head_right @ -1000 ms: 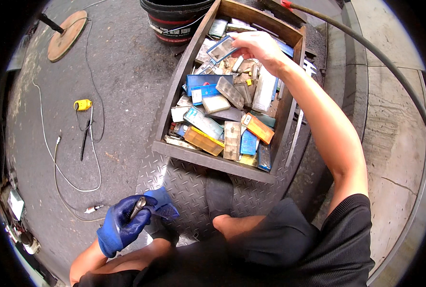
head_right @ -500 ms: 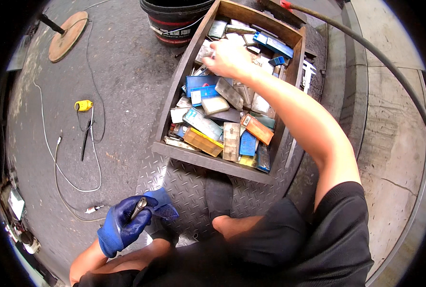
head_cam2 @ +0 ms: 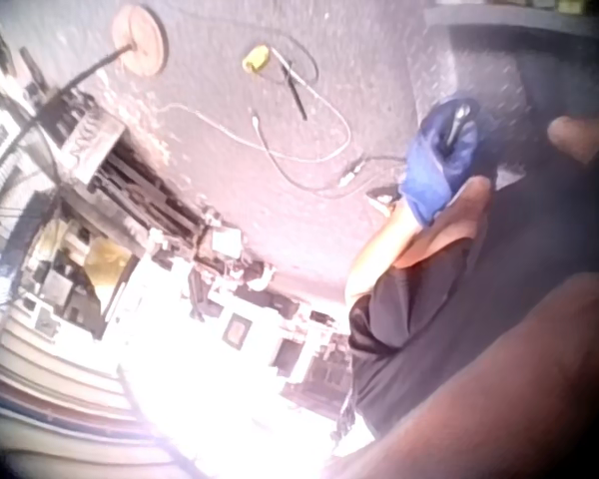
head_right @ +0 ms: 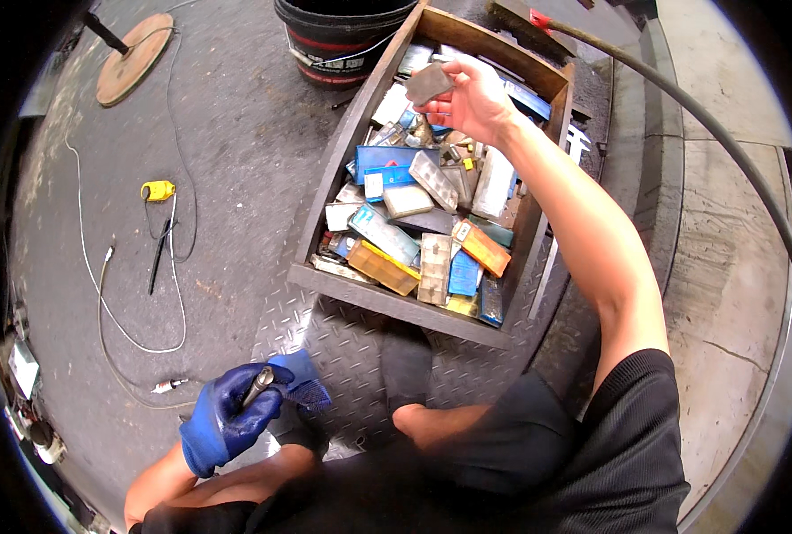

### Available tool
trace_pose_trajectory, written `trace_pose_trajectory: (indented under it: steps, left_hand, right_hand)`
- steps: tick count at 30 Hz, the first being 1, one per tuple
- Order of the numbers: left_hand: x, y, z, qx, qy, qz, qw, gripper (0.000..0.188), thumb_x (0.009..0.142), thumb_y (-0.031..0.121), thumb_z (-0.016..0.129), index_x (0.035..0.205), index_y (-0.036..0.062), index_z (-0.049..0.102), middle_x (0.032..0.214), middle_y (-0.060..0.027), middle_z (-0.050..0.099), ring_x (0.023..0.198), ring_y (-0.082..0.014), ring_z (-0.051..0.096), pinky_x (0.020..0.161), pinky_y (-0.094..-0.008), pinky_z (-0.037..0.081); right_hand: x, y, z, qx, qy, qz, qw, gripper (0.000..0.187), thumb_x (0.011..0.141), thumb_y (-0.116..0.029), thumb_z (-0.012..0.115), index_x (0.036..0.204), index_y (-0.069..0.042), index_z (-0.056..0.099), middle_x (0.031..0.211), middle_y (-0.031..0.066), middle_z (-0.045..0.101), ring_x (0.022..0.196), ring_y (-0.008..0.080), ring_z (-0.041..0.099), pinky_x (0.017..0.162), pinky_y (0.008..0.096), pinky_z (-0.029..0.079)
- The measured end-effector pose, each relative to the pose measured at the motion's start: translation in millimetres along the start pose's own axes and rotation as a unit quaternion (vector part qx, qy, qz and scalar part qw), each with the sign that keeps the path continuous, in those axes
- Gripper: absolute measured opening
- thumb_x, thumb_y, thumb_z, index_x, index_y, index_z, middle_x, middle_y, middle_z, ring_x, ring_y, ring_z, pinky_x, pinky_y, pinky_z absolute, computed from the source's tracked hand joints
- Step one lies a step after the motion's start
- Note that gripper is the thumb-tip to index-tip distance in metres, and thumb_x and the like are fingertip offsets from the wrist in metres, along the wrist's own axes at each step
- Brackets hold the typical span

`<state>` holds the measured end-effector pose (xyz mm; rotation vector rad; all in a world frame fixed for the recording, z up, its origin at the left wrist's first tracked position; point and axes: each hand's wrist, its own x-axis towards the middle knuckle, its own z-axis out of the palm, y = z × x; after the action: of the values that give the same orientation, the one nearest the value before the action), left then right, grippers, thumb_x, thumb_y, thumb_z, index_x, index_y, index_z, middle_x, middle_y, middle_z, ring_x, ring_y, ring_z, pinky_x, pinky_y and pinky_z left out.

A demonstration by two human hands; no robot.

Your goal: The person sits on the floor and sharpens a metal tool using various sharpening stones and a small yellow block. They repeatedly rub the tool against the stones and the block, occasionally picking up new stones from a nearby box.

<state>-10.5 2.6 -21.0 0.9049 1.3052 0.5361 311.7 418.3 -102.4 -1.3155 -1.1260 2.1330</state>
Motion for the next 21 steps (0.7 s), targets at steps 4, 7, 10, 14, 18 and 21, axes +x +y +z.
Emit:
trace_pose_trajectory:
  steps: [4,7,10,14,18,21]
  left_hand:
    - [2,2,0,0.010,-0.010,-0.002,1.000,0.024,0.105,0.009,0.068,0.128,0.0016,0.072,0.100,-0.0042,0.073,0.083,-0.0098,0.066,0.076,-0.0289,0.056]
    - [3,6,0,-0.006,-0.019,-0.012,1.000,0.024,0.105,0.009,0.068,0.128,0.0017,0.072,0.101,-0.0040,0.072,0.084,-0.0097,0.065,0.077,-0.0288,0.056]
    - [2,8,0,-0.008,-0.016,-0.011,1.000,0.024,0.106,0.009,0.068,0.128,0.0016,0.072,0.101,-0.0039,0.072,0.083,-0.0096,0.065,0.077,-0.0288,0.055]
    - [0,4,0,-0.013,-0.004,-0.012,1.000,0.024,0.106,0.009,0.068,0.128,0.0013,0.072,0.101,-0.0042,0.072,0.084,-0.0098,0.065,0.077,-0.0289,0.056]
    - [-1,3,-1,0.013,0.002,-0.003,1.000,0.024,0.105,0.009,0.068,0.128,0.0010,0.071,0.101,-0.0046,0.073,0.084,-0.0102,0.066,0.077,-0.0291,0.056]
    - [1,4,1,0.014,0.000,-0.004,1.000,0.024,0.105,0.009,0.068,0.127,0.0007,0.072,0.101,-0.0047,0.073,0.084,-0.0104,0.066,0.077,-0.0291,0.056]
  right_hand:
    - [-25,-10,1,0.058,-0.067,0.011,0.996,0.059,0.098,-0.047,0.049,0.138,-0.007,0.064,0.122,0.0162,0.072,0.098,0.0239,0.064,0.088,0.0351,0.049]
    - [-31,-13,-2,0.059,-0.108,0.015,0.992,0.059,0.097,-0.047,0.050,0.138,-0.006,0.064,0.118,0.0148,0.072,0.097,0.0239,0.064,0.085,0.0351,0.050]
    - [-33,-13,-2,0.037,-0.119,0.021,0.992,0.056,0.096,-0.047,0.052,0.134,-0.008,0.066,0.115,0.0120,0.071,0.097,0.0217,0.064,0.082,0.0352,0.050]
    - [-28,-3,-16,-0.338,0.027,0.009,0.941,0.050,0.095,-0.047,0.058,0.126,-0.011,0.072,0.114,0.0079,0.071,0.099,0.0177,0.064,0.082,0.0346,0.051]
    - [-24,15,-16,-0.762,0.066,-0.102,0.636,0.050,0.088,-0.037,0.065,0.126,-0.008,0.076,0.112,0.0177,0.077,0.109,0.0347,0.073,0.101,0.0448,0.057]
    - [-12,22,-3,-0.754,0.134,-0.122,0.631,0.051,0.088,-0.030,0.061,0.130,-0.006,0.075,0.125,0.0244,0.074,0.121,0.0387,0.069,0.106,0.0483,0.054]
